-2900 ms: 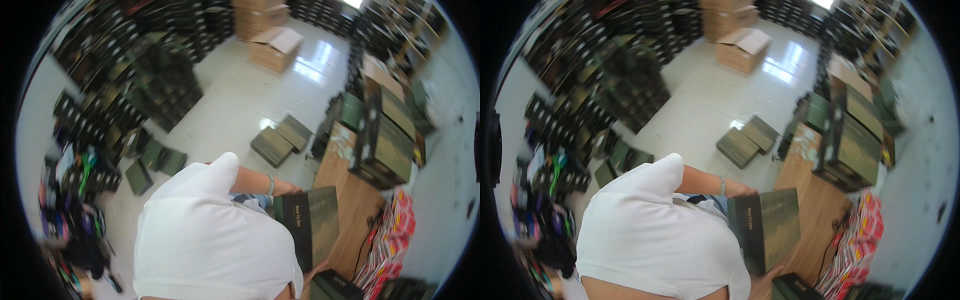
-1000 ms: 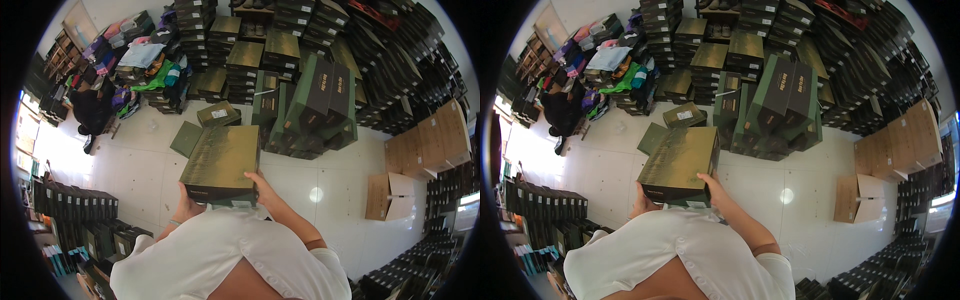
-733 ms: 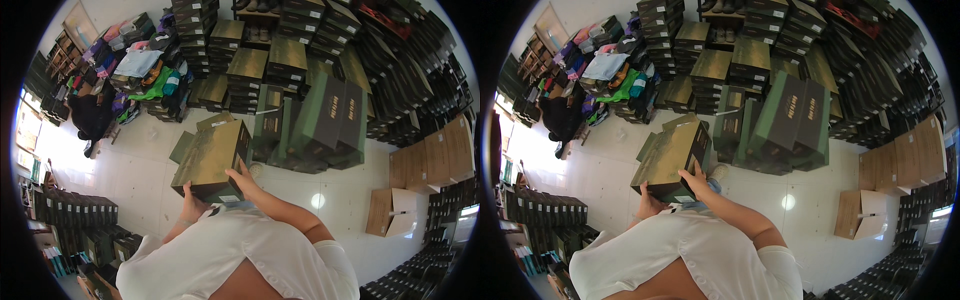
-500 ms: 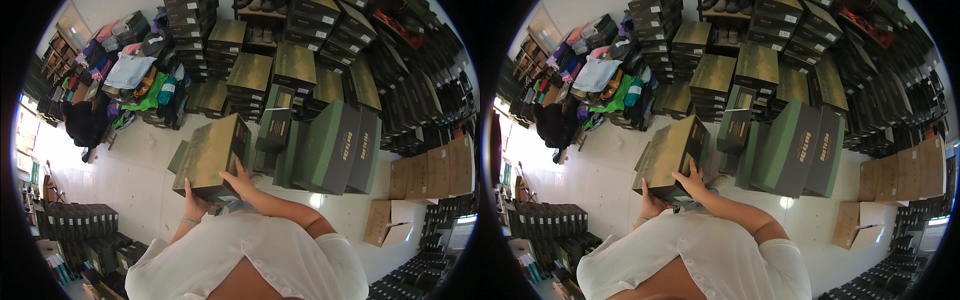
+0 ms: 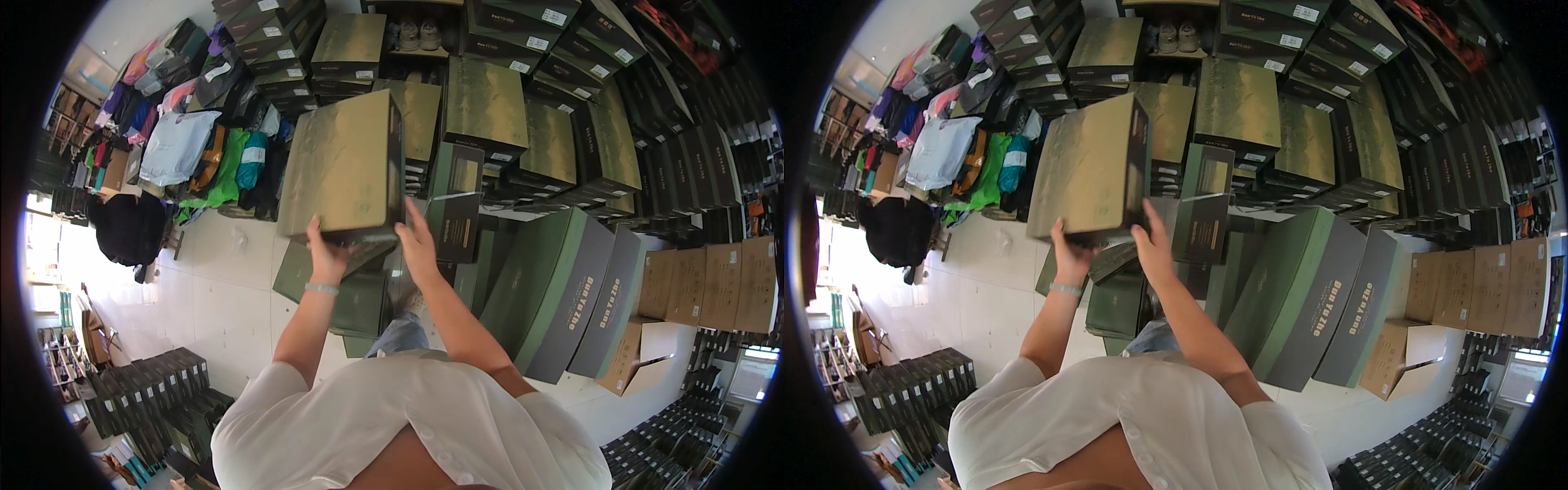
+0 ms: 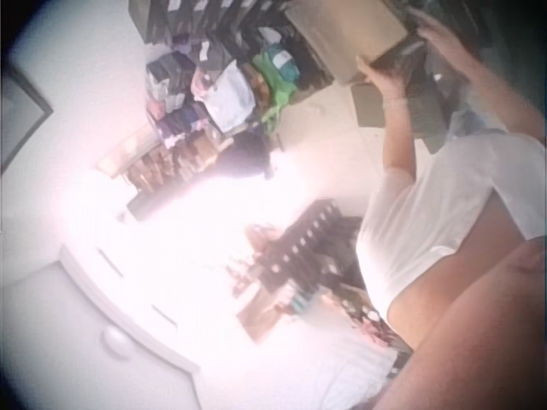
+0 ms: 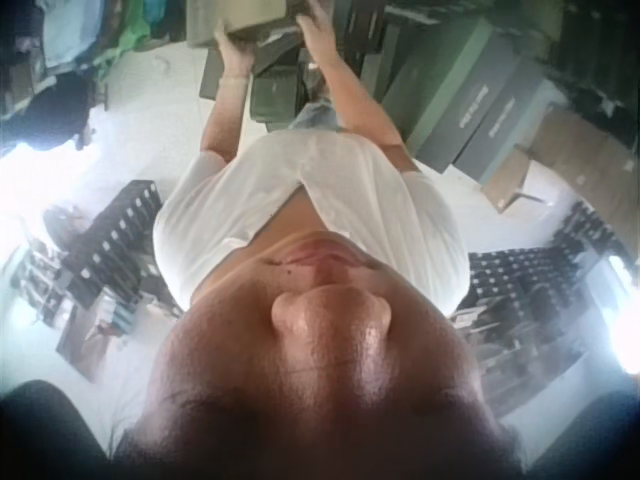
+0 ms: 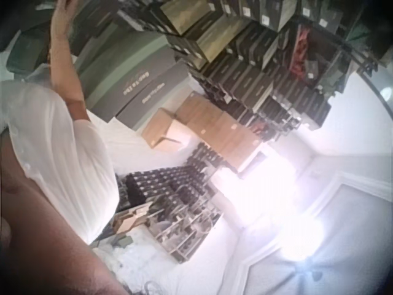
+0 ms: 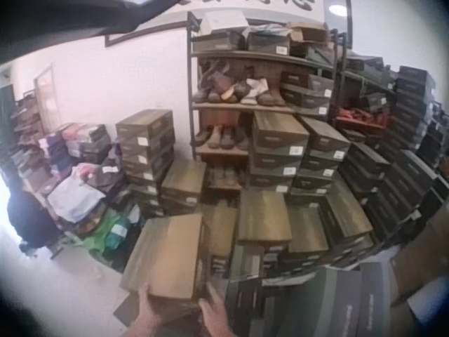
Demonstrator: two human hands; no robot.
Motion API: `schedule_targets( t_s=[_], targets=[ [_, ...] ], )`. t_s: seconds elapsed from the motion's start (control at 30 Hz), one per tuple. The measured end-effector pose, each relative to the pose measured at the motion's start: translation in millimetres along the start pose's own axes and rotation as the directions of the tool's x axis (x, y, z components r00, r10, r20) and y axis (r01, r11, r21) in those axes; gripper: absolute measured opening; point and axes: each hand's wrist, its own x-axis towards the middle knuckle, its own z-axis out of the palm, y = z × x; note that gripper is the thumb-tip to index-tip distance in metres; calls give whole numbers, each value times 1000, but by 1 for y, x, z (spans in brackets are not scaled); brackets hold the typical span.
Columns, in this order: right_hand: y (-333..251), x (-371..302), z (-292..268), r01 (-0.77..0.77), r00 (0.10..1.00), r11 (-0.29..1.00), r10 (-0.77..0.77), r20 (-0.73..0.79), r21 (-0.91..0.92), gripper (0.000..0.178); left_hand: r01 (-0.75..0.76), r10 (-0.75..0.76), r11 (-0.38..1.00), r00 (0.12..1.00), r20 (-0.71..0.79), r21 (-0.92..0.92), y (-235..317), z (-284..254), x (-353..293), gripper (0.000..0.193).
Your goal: The person opens a green shoebox, removes a white sneaker, and wipes the sole and upper with a white cloth. The person handles the shoe and box repeatedly while cleaning.
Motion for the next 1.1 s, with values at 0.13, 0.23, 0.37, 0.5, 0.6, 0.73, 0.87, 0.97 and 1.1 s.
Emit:
schedule_targets(
  t_s=[0.13, 0.23, 0.37, 0.5, 0.6, 0.73, 0.87, 0.97, 1.1],
  targets=[
    [79, -46, -58, -232, 947, 954, 176, -267, -191, 48, -43, 43, 998, 999, 1, 43, -20, 59, 129, 117],
    [136, -99, -95, -354, 927, 899, 301, -224, -258, 46, -27, 42, 996, 983, -178, 82, -54, 84, 222, 138],
    [139, -127, -120, -522, 852, 826, 497, -162, -210, 46, 9, 29, 976, 985, -171, 216, -93, 92, 264, 140],
    [148, -170, -149, -515, 854, 839, 485, -189, -172, 50, -4, 61, 938, 986, -157, 346, -115, 53, 253, 135],
    [144, -221, -156, -579, 796, 812, 542, -270, -78, 45, 167, -185, 628, 981, -62, 760, -139, 67, 174, 129],
    [81, -261, -177, -828, 557, 477, 756, -344, -293, 42, -403, -28, 180, 910, 414, 897, -196, 61, 101, 122],
    [75, -310, -200, -724, 688, 526, 509, -516, -446, 39, -347, -165, -26, 927, 338, 938, -205, 83, 73, 117],
    [87, -346, -219, -769, 629, 519, 510, -587, -373, 41, -355, -150, -39, 926, 346, 934, -204, 66, 65, 117],
    [80, -356, -233, -672, 734, 513, 366, -572, -534, 43, -390, -136, -106, 917, 375, 915, -199, 51, 36, 116]
  ],
)
